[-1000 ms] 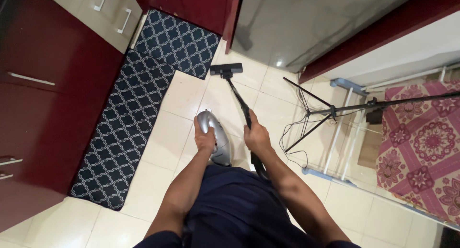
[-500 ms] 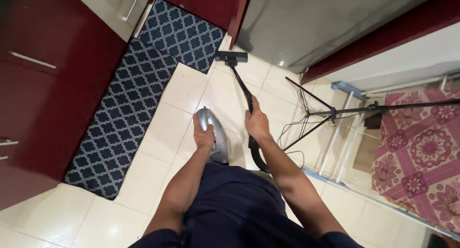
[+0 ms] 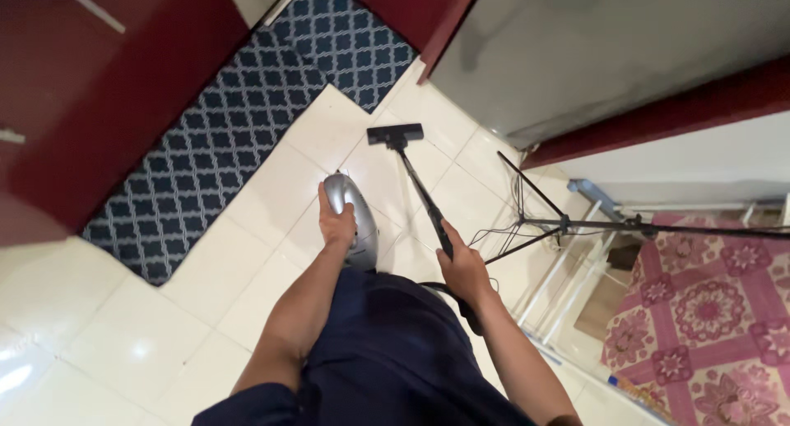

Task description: The person vacuums a tiled floor using a handheld vacuum cleaner with a long wand attachment. They move the vacuum head back and forth across the floor, cleaning around a patterned mat, a tripod, and near red cabinets and a sink.

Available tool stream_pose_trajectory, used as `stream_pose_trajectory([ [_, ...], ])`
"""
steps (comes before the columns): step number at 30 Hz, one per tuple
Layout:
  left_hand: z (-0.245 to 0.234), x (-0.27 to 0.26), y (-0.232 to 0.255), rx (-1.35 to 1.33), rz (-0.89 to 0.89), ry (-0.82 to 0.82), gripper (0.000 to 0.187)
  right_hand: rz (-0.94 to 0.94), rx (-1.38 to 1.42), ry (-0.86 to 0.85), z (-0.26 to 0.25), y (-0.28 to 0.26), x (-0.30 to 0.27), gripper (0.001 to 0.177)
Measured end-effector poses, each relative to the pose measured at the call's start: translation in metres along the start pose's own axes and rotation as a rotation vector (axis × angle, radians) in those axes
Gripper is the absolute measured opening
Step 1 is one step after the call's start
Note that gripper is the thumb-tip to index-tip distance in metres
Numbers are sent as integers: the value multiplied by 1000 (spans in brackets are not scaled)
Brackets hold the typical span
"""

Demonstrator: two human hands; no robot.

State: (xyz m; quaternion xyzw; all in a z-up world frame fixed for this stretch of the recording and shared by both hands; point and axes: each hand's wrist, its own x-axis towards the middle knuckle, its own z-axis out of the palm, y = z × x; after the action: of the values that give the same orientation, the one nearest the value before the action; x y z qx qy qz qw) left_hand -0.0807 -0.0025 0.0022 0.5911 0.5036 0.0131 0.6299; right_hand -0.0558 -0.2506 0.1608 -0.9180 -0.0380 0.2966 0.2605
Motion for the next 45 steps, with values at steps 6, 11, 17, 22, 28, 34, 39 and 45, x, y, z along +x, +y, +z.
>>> stream_pose_trajectory([
  [6, -10, -45, -34, -65, 60, 58, 88, -207, 14, -50, 6, 24, -27, 65],
  [11, -22, -76, -53, -119, 42, 93, 89, -290, -108, -70, 21, 25, -13, 65],
  [17, -47, -107, -68, -270, 79, 162, 89, -261, -271, -89, 22, -4, 19, 65],
  [22, -68, -97, -70, -264, 33, 236, 90, -304, -379, -73, 18, -41, 48, 68],
  [28, -85, -50, -62, -286, -73, 277, 92, -280, -476, -96, 12, -72, 73, 73],
  [34, -93, -3, -68, -367, -34, 280, 92, -299, -357, -129, 7, -84, 68, 75],
  [39, -103, 21, -70, -385, -14, 301, 91, -310, -267, -156, -1, -101, 34, 74],
  [45, -120, 11, -72, -411, -34, 336, 90, -183, -354, -234, -2, -115, 11, 73],
])
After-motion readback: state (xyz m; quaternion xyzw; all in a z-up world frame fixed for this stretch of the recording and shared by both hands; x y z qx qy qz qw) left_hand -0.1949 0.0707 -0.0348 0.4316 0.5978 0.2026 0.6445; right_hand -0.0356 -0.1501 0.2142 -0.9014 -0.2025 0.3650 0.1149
